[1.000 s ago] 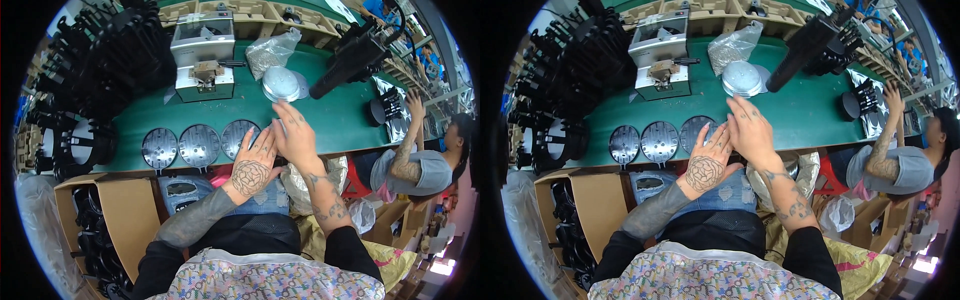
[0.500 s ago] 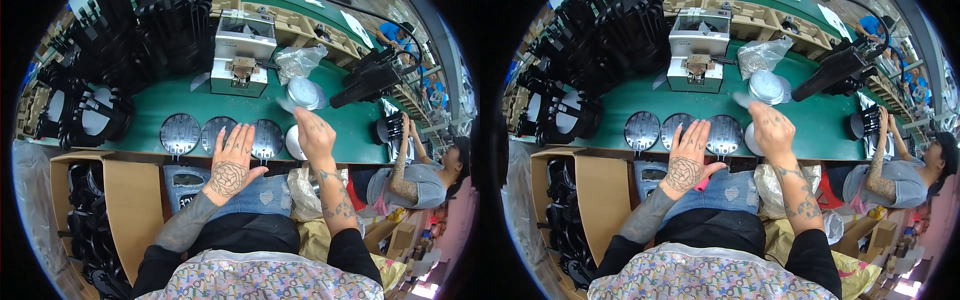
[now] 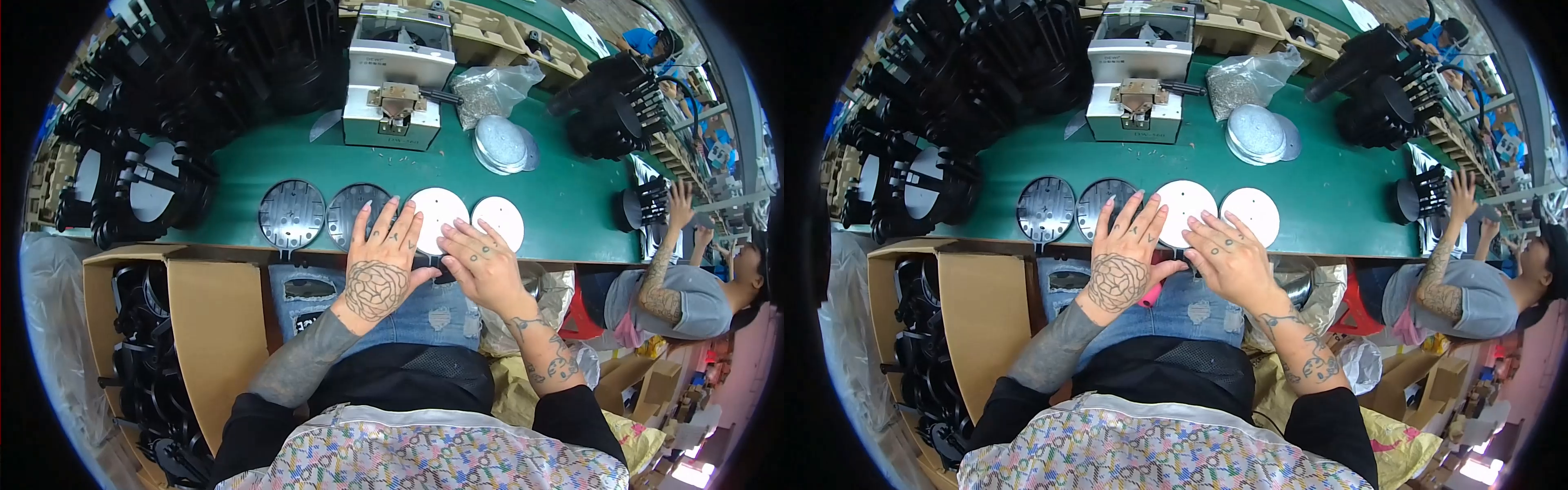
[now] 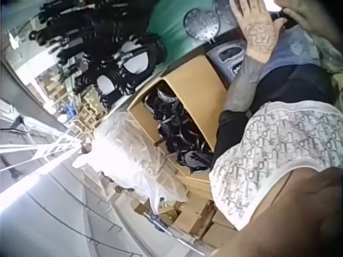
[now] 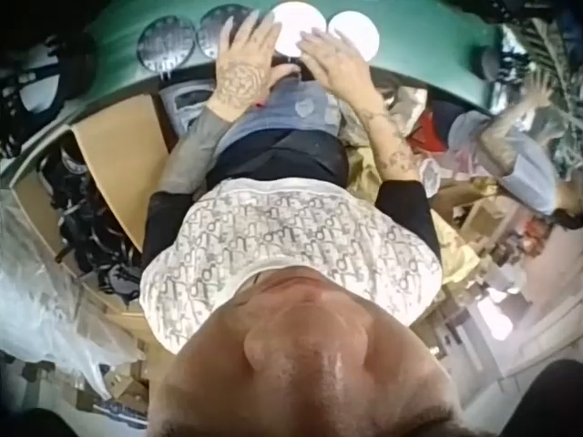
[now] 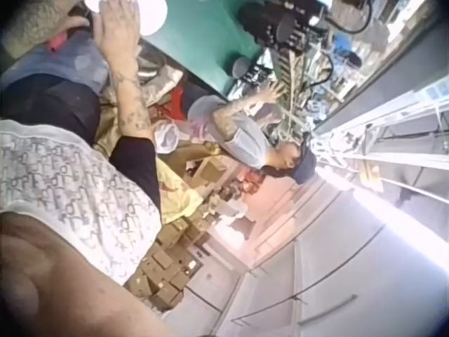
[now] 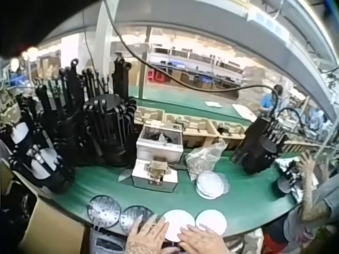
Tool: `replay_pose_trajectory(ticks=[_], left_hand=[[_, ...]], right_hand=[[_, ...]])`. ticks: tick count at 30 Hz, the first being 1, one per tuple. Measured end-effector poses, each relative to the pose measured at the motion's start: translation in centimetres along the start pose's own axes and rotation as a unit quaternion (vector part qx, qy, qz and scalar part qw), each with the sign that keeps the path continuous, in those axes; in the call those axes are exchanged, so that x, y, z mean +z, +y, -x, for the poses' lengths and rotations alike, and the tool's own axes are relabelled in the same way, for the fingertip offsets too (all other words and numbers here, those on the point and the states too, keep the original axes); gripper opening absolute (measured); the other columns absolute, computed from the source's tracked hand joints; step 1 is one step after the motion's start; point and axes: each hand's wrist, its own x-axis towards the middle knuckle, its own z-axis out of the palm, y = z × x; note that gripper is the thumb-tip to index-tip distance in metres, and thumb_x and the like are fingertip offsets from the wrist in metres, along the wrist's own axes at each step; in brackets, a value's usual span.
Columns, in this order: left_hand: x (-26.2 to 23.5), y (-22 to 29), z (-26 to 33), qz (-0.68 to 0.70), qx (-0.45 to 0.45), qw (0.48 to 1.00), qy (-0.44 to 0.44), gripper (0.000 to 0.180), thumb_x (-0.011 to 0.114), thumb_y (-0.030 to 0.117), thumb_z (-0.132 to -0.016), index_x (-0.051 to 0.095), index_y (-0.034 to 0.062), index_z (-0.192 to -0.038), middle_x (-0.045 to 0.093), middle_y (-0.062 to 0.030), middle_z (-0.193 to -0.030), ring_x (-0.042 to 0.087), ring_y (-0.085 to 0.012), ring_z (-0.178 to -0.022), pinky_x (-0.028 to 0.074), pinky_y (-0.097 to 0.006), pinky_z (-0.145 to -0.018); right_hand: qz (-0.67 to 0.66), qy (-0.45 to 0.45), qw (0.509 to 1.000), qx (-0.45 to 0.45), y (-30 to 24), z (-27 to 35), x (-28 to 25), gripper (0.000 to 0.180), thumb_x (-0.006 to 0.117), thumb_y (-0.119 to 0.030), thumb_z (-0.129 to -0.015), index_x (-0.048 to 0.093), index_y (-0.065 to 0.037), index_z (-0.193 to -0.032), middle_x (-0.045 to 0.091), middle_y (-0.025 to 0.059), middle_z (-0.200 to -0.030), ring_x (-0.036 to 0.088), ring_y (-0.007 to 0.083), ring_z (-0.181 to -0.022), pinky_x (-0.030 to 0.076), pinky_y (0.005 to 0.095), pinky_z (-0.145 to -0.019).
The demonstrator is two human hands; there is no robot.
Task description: The person assembles black plastic base components with white circular covers using a pneumatic screwdriver.
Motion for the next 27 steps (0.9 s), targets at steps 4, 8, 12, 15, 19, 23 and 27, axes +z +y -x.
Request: replay_pose_trajectory(ticks=[4, 8, 12, 15, 19, 23, 27], left_hand=[[-0.5, 0.1, -0.9, -0.016, 0.004, 1.0, -0.027, 0.09, 0.072, 0.059, -0.076, 0.051, 0.0015, -0.142, 0.046, -0.0123, -0.15, 0.034, -0.0294, -0.144, 0.018, -0.053, -0.12], [-0.3, -0.3, -0.7, -0.014, 0.004, 0.999, -0.036, 0.092, 0.072, 0.06, -0.076, 0.05, 0.001, -0.143, 0.046, -0.0123, -0.151, 0.034, -0.0294, -0.144, 0.017, -0.054, -0.12], [-1.0, -0.6, -0.1, -0.012, 0.015, 0.999, -0.029, 0.093, 0.073, 0.057, -0.077, 0.046, 0.0004, -0.145, 0.044, -0.0148, -0.151, 0.034, -0.0315, -0.144, 0.018, -0.053, -0.119], [-2.0, -0.7, 0.6, 0.035, 0.0, 0.999, 0.03, 0.087, 0.081, 0.046, -0.076, 0.046, 0.0022, -0.142, 0.044, -0.0175, -0.15, 0.036, -0.0348, -0.142, 0.022, -0.053, -0.119], [-3.3, -3.4, 3.1, 0.0, -0.069, 0.996, 0.063, 0.083, 0.08, 0.048, -0.076, 0.05, 0.0032, -0.139, 0.045, -0.0189, -0.149, 0.039, -0.0372, -0.14, 0.024, -0.055, -0.117], [-4.1, -5.3, 5.0, -0.016, -0.108, 0.993, 0.053, 0.088, 0.077, 0.056, -0.075, 0.051, 0.0006, -0.138, 0.044, -0.0204, -0.148, 0.038, -0.0384, -0.14, 0.023, -0.055, -0.117], [-3.3, -5.3, 5.0, -0.012, -0.106, 0.993, 0.051, 0.091, 0.077, 0.058, -0.075, 0.049, 0.0007, -0.14, 0.042, -0.0216, -0.149, 0.037, -0.0374, -0.141, 0.022, -0.056, -0.118]], right_hand=[[0.001, 0.022, 0.999, 0.025, -1.1, 0.3, 0.6, 0.024, 0.07, -0.018, -0.089, 0.074, -0.012, -0.111, 0.071, 0.0071, -0.12, 0.063, 0.026, -0.121, 0.045, 0.0451, -0.106], [-0.011, -0.008, 1.0, 0.026, 0.0, -1.0, -0.1, 0.022, 0.07, -0.019, -0.088, 0.073, -0.01, -0.108, 0.074, 0.007, -0.11, 0.068, 0.0276, -0.11, 0.047, 0.0447, -0.102], [0.075, 0.1, 0.984, 0.127, 3.5, -5.7, -1.1, 0.028, 0.067, -0.021, -0.089, 0.067, -0.007, -0.113, 0.068, 0.016, -0.12, 0.063, 0.0367, -0.111, 0.048, 0.0433, -0.099], [0.218, 0.176, 0.954, 0.11, 9.3, -7.1, -0.1, 0.034, 0.07, -0.021, -0.087, 0.067, -0.004, -0.115, 0.067, 0.017, -0.122, 0.064, 0.0359, -0.111, 0.05, 0.0453, -0.094], [0.195, 0.13, 0.965, 0.121, 9.8, -6.5, 0.3, 0.029, 0.071, -0.021, -0.086, 0.069, -0.003, -0.109, 0.071, 0.0143, -0.114, 0.067, 0.0333, -0.105, 0.052, 0.0424, -0.09], [0.194, 0.07, 0.963, 0.172, 8.4, -7.3, -0.4, 0.027, 0.071, -0.023, -0.086, 0.07, -0.004, -0.105, 0.073, 0.0126, -0.108, 0.068, 0.0315, -0.101, 0.055, 0.039, -0.083], [0.254, 0.183, 0.944, 0.106, 10.0, -7.8, 1.2, 0.044, 0.073, -0.033, -0.085, 0.066, -0.002, -0.115, 0.07, 0.0156, -0.114, 0.067, 0.0334, -0.103, 0.056, 0.0397, -0.085]])
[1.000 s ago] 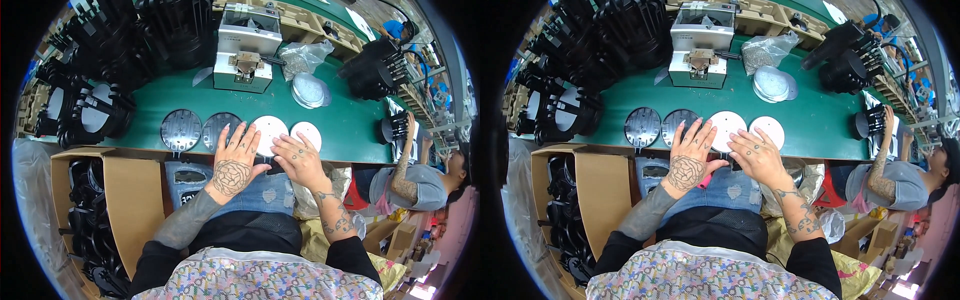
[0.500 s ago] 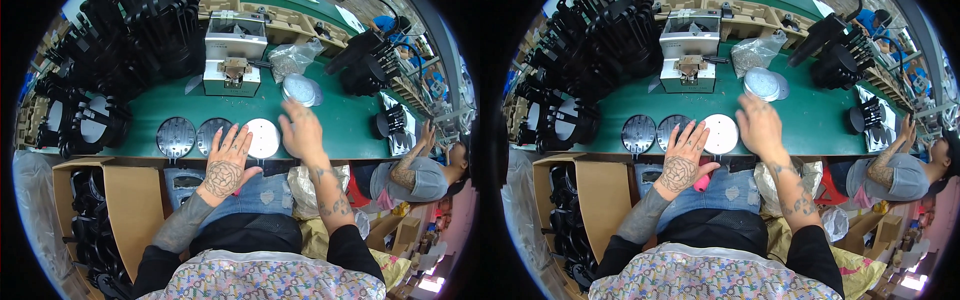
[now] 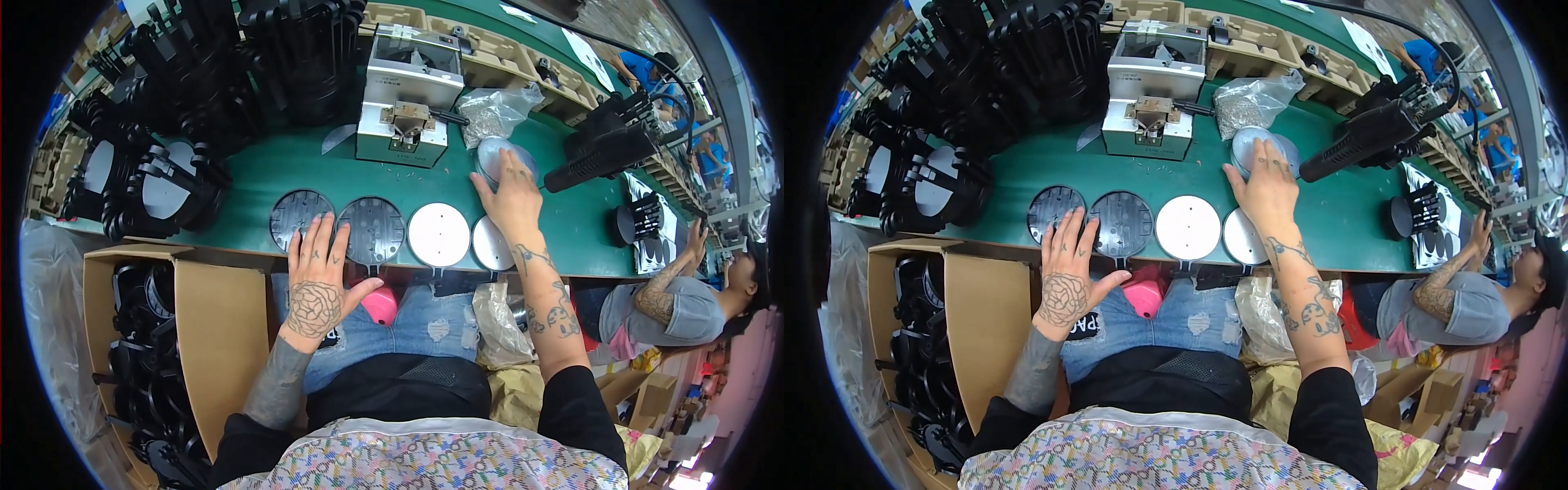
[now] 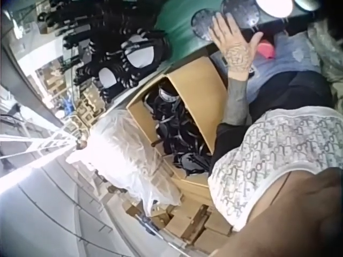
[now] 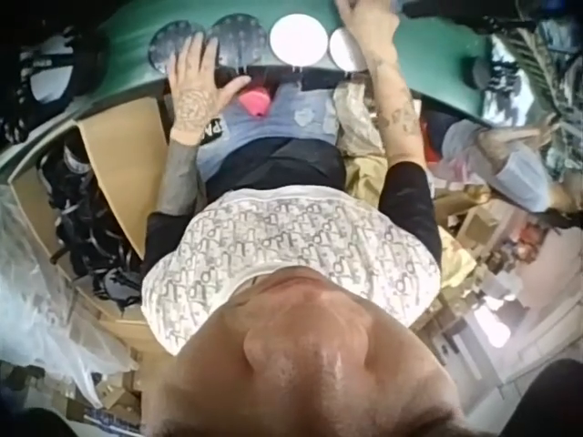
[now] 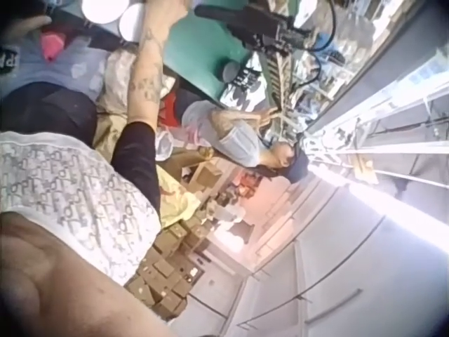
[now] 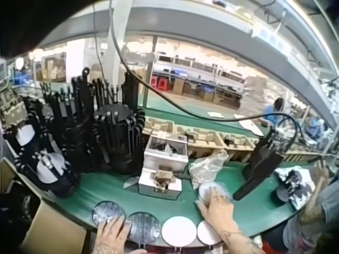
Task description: The person assembles black plastic base components with white circular covers using a pneumatic screwdriver.
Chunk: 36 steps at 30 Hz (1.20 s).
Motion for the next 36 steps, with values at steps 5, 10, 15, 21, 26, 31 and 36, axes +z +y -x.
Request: replay_pose_trajectory(ticks=[5, 10, 15, 21, 26, 31, 36], left_hand=[[0.1, -0.3, 0.0, 0.005, -0.007, 1.0, -0.005, 0.091, 0.077, 0.057, -0.075, 0.049, 0.0015, -0.141, 0.041, -0.0211, -0.151, 0.036, -0.0371, -0.142, 0.021, -0.055, -0.118], [-0.3, -0.5, 0.3, 0.016, -0.011, 1.0, -0.01, 0.092, 0.079, 0.054, -0.073, 0.047, 0.0036, -0.143, 0.041, -0.0201, -0.152, 0.036, -0.0359, -0.142, 0.021, -0.054, -0.119], [-0.3, -0.7, -0.4, 0.028, -0.003, 1.0, -0.008, 0.093, 0.081, 0.052, -0.071, 0.047, 0.0019, -0.142, 0.045, -0.0164, -0.15, 0.039, -0.0307, -0.141, 0.021, -0.052, -0.12], [-1.0, -0.7, -0.3, 0.047, -0.022, 0.999, -0.005, 0.117, 0.087, 0.044, -0.066, 0.024, -0.0016, -0.153, 0.049, -0.0176, -0.144, 0.045, -0.0318, -0.137, 0.023, -0.052, -0.118], [-0.6, 0.7, -0.1, 0.075, -0.057, 0.993, 0.07, 0.121, 0.091, 0.037, -0.059, 0.026, -0.0003, -0.154, 0.045, -0.0177, -0.149, 0.047, -0.0326, -0.134, 0.03, -0.05, -0.114], [-0.3, -0.3, 0.8, 0.012, -0.004, 1.0, 0.014, 0.092, 0.082, 0.042, -0.071, 0.043, 0.011, -0.149, 0.041, -0.0113, -0.154, 0.041, -0.0316, -0.139, 0.028, -0.053, -0.114], [-0.3, -0.3, 0.5, -0.019, 0.005, 0.999, -0.025, 0.09, 0.077, 0.047, -0.077, 0.041, 0.0087, -0.15, 0.039, -0.0108, -0.156, 0.035, -0.0328, -0.143, 0.025, -0.055, -0.116]], right_hand=[[0.04, -0.131, 0.989, 0.053, -1.7, -1.6, -0.7, 0.033, 0.072, -0.029, -0.086, 0.07, -0.006, -0.109, 0.071, 0.0134, -0.111, 0.069, 0.0328, -0.098, 0.058, 0.0424, -0.08], [-0.005, -0.098, 0.995, -0.009, -1.3, 0.3, -2.8, 0.021, 0.07, -0.02, -0.086, 0.072, -0.007, -0.103, 0.073, 0.0119, -0.105, 0.072, 0.0289, -0.089, 0.059, 0.0384, -0.072], [-0.21, 0.05, 0.965, -0.15, -3.1, 0.8, -8.4, 0.026, 0.073, 0.005, -0.077, 0.073, -0.007, -0.101, 0.074, 0.0074, -0.098, 0.072, 0.0252, -0.084, 0.059, 0.0342, -0.073], [-0.352, 0.074, 0.891, -0.277, -10.5, 1.0, -6.8, 0.041, 0.071, 0.001, -0.064, 0.075, -0.009, -0.103, 0.074, 0.0043, -0.101, 0.066, 0.0204, -0.083, 0.056, 0.03, -0.068], [-0.362, 0.074, 0.895, -0.25, -11.8, 1.6, -4.7, 0.038, 0.07, 0.001, -0.065, 0.075, -0.007, -0.101, 0.073, 0.0056, -0.101, 0.069, 0.0217, -0.087, 0.057, 0.0313, -0.069], [-0.289, -0.092, 0.931, -0.203, -10.8, 3.0, -5.4, 0.027, 0.073, -0.004, -0.078, 0.074, -0.008, -0.105, 0.071, 0.0049, -0.114, 0.066, 0.0248, -0.111, 0.051, 0.0431, -0.097], [-0.276, -0.161, 0.934, -0.162, -11.2, 4.4, -5.8, 0.028, 0.073, -0.02, -0.084, 0.073, -0.007, -0.11, 0.069, 0.0072, -0.121, 0.061, 0.027, -0.12, 0.042, 0.0473, -0.108]])
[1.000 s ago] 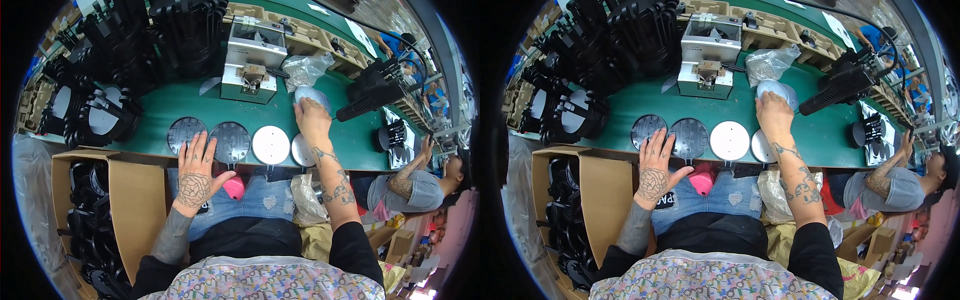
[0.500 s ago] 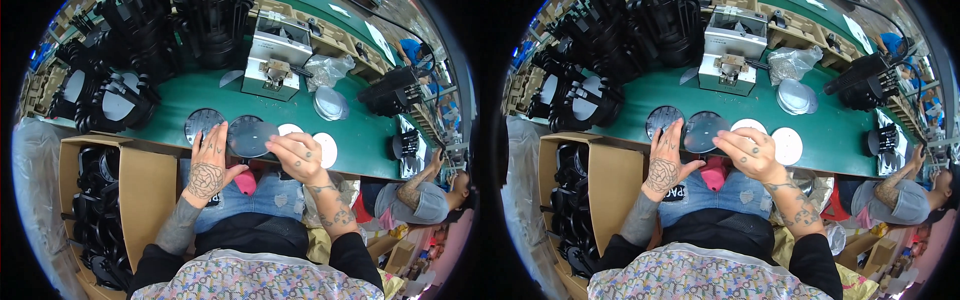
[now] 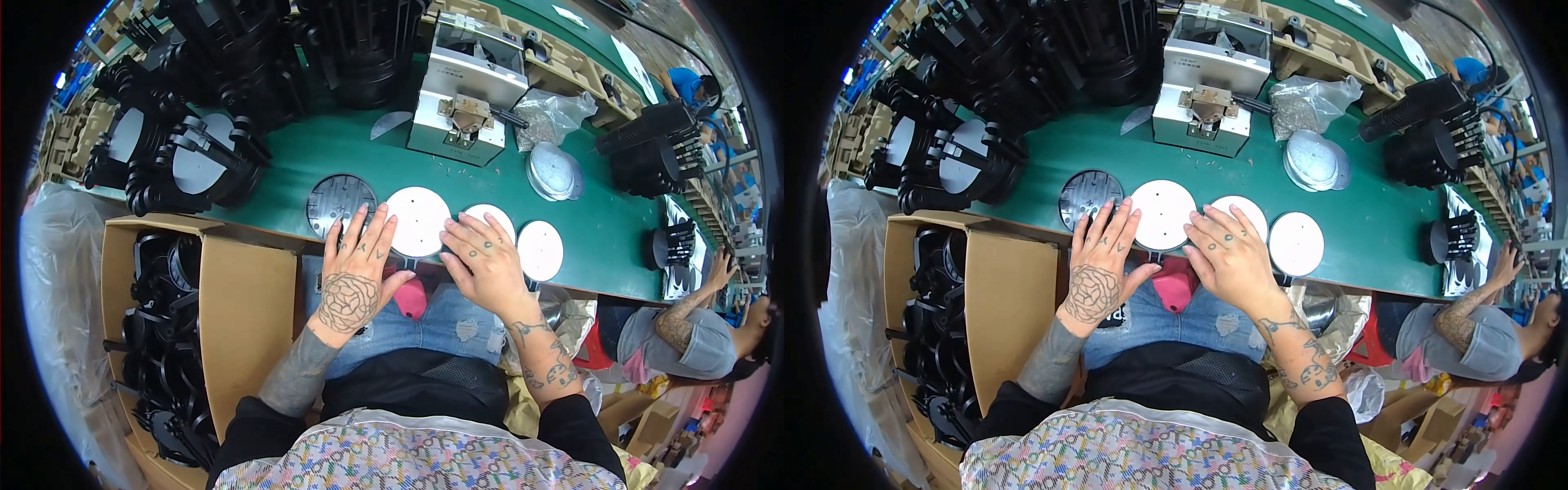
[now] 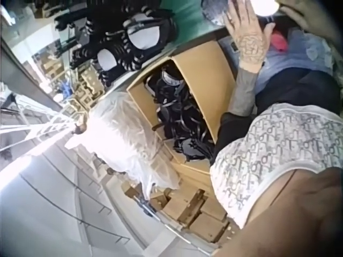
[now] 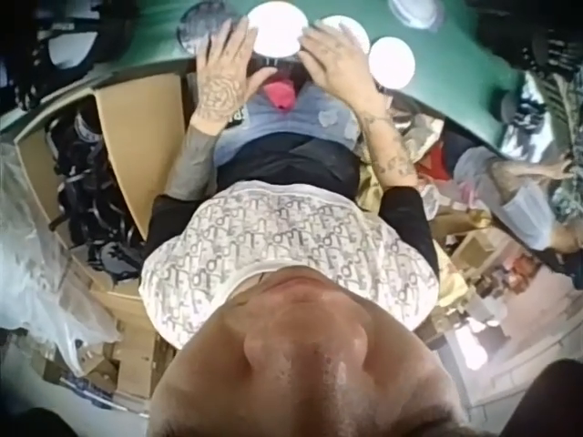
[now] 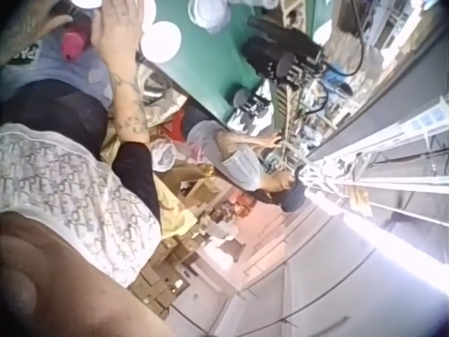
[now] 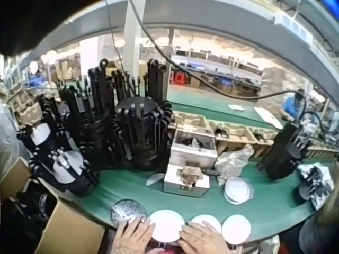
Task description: The person assembles black plastic base components with white circular covers using a pneumatic screwdriver.
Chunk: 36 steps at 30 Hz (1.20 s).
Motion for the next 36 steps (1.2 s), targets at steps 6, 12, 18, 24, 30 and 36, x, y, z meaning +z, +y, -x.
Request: replay_pose_trajectory(ticks=[6, 12, 18, 24, 30, 36], left_hand=[[-1.4, -0.4, -1.7, -0.003, 0.008, 0.999, -0.045, 0.099, 0.08, 0.05, -0.072, 0.039, 0.0086, -0.152, 0.039, -0.0093, -0.157, 0.033, -0.0326, -0.146, 0.022, -0.052, -0.118], [-2.0, -0.4, -2.5, -0.022, 0.036, 0.995, -0.086, 0.101, 0.08, 0.051, -0.07, 0.04, 0.0064, -0.151, 0.039, -0.0091, -0.157, 0.034, -0.0317, -0.145, 0.023, -0.05, -0.119], [-1.4, -1.0, -1.1, -0.01, 0.045, 0.998, -0.035, 0.098, 0.081, 0.045, -0.073, 0.037, 0.0066, -0.152, 0.036, -0.014, -0.158, 0.034, -0.035, -0.144, 0.024, -0.053, -0.118], [-1.8, -2.6, 0.8, 0.009, -0.026, 0.998, 0.062, 0.087, 0.081, 0.042, -0.076, 0.044, 0.0045, -0.145, 0.037, -0.0213, -0.154, 0.033, -0.0406, -0.143, 0.025, -0.055, -0.116], [-3.1, -5.9, 2.1, -0.005, -0.078, 0.996, 0.039, 0.09, 0.08, 0.048, -0.076, 0.043, 0.0008, -0.144, 0.034, -0.021, -0.156, 0.031, -0.0403, -0.144, 0.025, -0.054, -0.117], [-3.8, -7.2, 1.4, 0.069, -0.055, 0.996, 0.029, 0.091, 0.083, 0.037, -0.075, 0.039, 0.0005, -0.147, 0.043, -0.0191, -0.153, 0.043, -0.0346, -0.14, 0.029, -0.051, -0.117]], right_hand=[[-0.009, 0.018, 1.0, 0.013, -1.8, 0.5, 0.3, 0.031, 0.076, -0.023, -0.082, 0.073, -0.005, -0.107, 0.07, 0.0101, -0.116, 0.063, 0.0265, -0.113, 0.045, 0.0469, -0.104], [-0.023, 0.035, 0.999, 0.023, -1.6, 0.5, 0.1, 0.03, 0.079, -0.021, -0.079, 0.074, -0.008, -0.106, 0.071, 0.0073, -0.113, 0.065, 0.0267, -0.109, 0.047, 0.0469, -0.101], [0.116, 0.123, 0.97, 0.172, 5.4, -2.2, -1.1, 0.042, 0.073, -0.021, -0.084, 0.064, -0.003, -0.122, 0.058, 0.0186, -0.135, 0.057, 0.0373, -0.12, 0.047, 0.0452, -0.102], [0.262, 0.108, 0.929, 0.237, 12.5, -1.0, -1.8, 0.038, 0.071, -0.02, -0.085, 0.066, -0.003, -0.118, 0.067, 0.0163, -0.123, 0.063, 0.0342, -0.112, 0.052, 0.0423, -0.094], [0.251, 0.085, 0.948, 0.178, 10.7, -0.4, -3.7, 0.025, 0.072, -0.016, -0.084, 0.072, -0.006, -0.106, 0.074, 0.0111, -0.105, 0.07, 0.028, -0.094, 0.057, 0.0386, -0.08], [-0.003, 0.235, 0.962, 0.136, 3.4, -2.3, -6.4, 0.01, 0.068, -0.011, -0.093, 0.073, -0.005, -0.1, 0.071, 0.0109, -0.087, 0.068, 0.025, -0.074, 0.054, 0.0328, -0.066]])
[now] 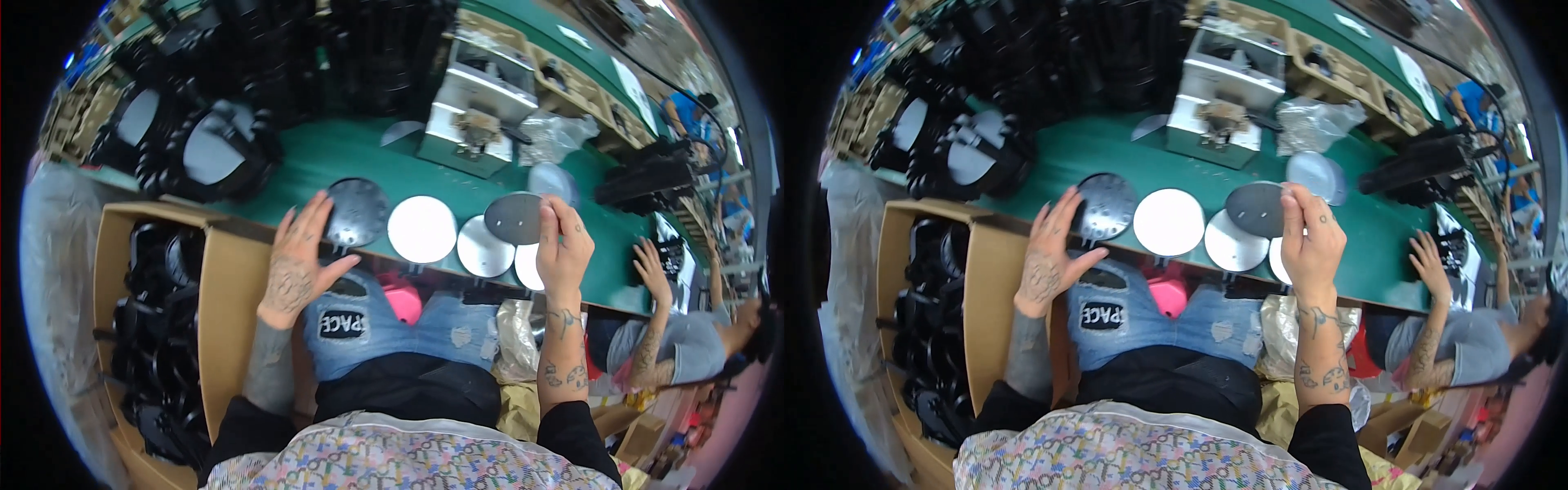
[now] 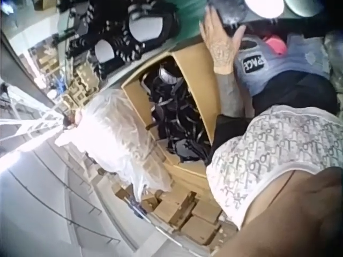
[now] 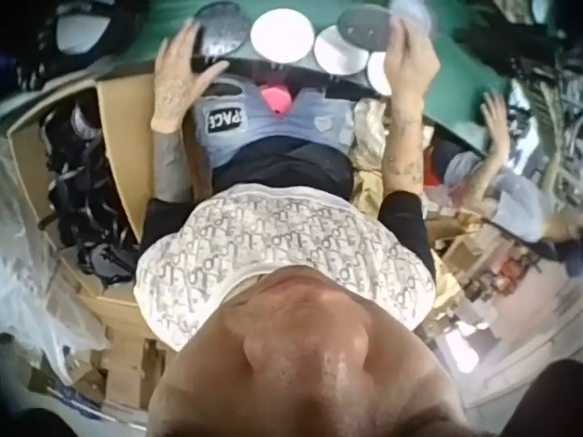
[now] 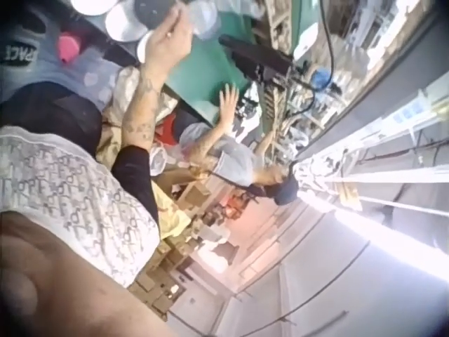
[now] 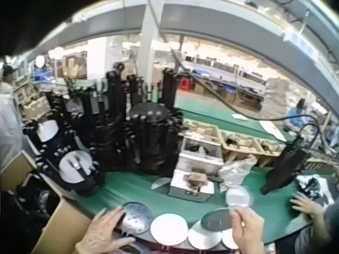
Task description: The person assembles black plastic base components with white circular covers using a pneumatic screwdriver.
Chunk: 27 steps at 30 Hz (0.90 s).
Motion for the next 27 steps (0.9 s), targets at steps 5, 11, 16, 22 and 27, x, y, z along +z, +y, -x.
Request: replay_pose_trajectory(ticks=[5, 11, 16, 22, 27], left_hand=[[0.0, -0.7, -1.0, 0.031, 0.029, 0.998, -0.045, 0.111, 0.088, 0.039, -0.067, 0.028, 0.0043, -0.154, 0.034, -0.0189, -0.157, 0.037, -0.0368, -0.143, 0.028, -0.05, -0.118], [-0.7, -1.5, -0.2, 0.098, 0.001, 0.995, -0.012, 0.108, 0.09, 0.031, -0.065, 0.032, 0.0086, -0.154, 0.028, -0.017, -0.161, 0.037, -0.0368, -0.143, 0.034, -0.048, -0.116], [0.1, -2.5, 0.0, 0.03, 0.052, 0.997, -0.037, 0.08, 0.081, 0.039, -0.075, 0.05, 0.0135, -0.144, 0.041, -0.0118, -0.155, 0.041, -0.0302, -0.142, 0.033, -0.048, -0.116], [-0.1, -2.7, -0.1, 0.019, 0.054, 0.998, -0.034, 0.08, 0.081, 0.041, -0.073, 0.052, 0.0152, -0.143, 0.044, -0.0091, -0.154, 0.041, -0.0313, -0.141, 0.033, -0.049, -0.116], [0.4, -2.8, 0.1, 0.031, 0.06, 0.998, -0.012, 0.078, 0.083, 0.04, -0.071, 0.055, 0.0166, -0.141, 0.049, -0.0077, -0.148, 0.041, -0.0329, -0.14, 0.033, -0.05, -0.116]], right_hand=[[-0.184, -0.163, 0.968, 0.04, -6.2, -1.1, 7.4, 0.015, 0.073, -0.016, -0.09, 0.074, -0.007, -0.102, 0.072, 0.0129, -0.082, 0.071, 0.022, -0.074, 0.054, 0.0312, -0.067], [-0.257, -0.319, 0.907, 0.096, -9.8, -3.5, 15.7, 0.019, 0.075, -0.023, -0.087, 0.076, -0.006, -0.095, 0.072, 0.0124, -0.085, 0.07, 0.029, -0.079, 0.055, 0.0361, -0.072], [-0.124, -0.239, 0.961, -0.058, -9.1, -1.8, 14.5, 0.017, 0.068, -0.014, -0.087, 0.076, -0.006, -0.099, 0.067, 0.0142, -0.118, 0.061, 0.0333, -0.11, 0.05, 0.041, -0.095], [-0.028, -0.297, 0.942, -0.153, -8.5, 1.8, 12.5, 0.034, 0.066, -0.018, -0.091, 0.07, -0.006, -0.122, 0.063, 0.0127, -0.133, 0.057, 0.0325, -0.126, 0.043, 0.0456, -0.106], [0.005, -0.317, 0.931, -0.18, -8.0, 0.8, 12.5, 0.036, 0.062, -0.022, -0.095, 0.067, -0.005, -0.126, 0.061, 0.0079, -0.138, 0.052, 0.0322, -0.131, 0.036, 0.0499, -0.112]])
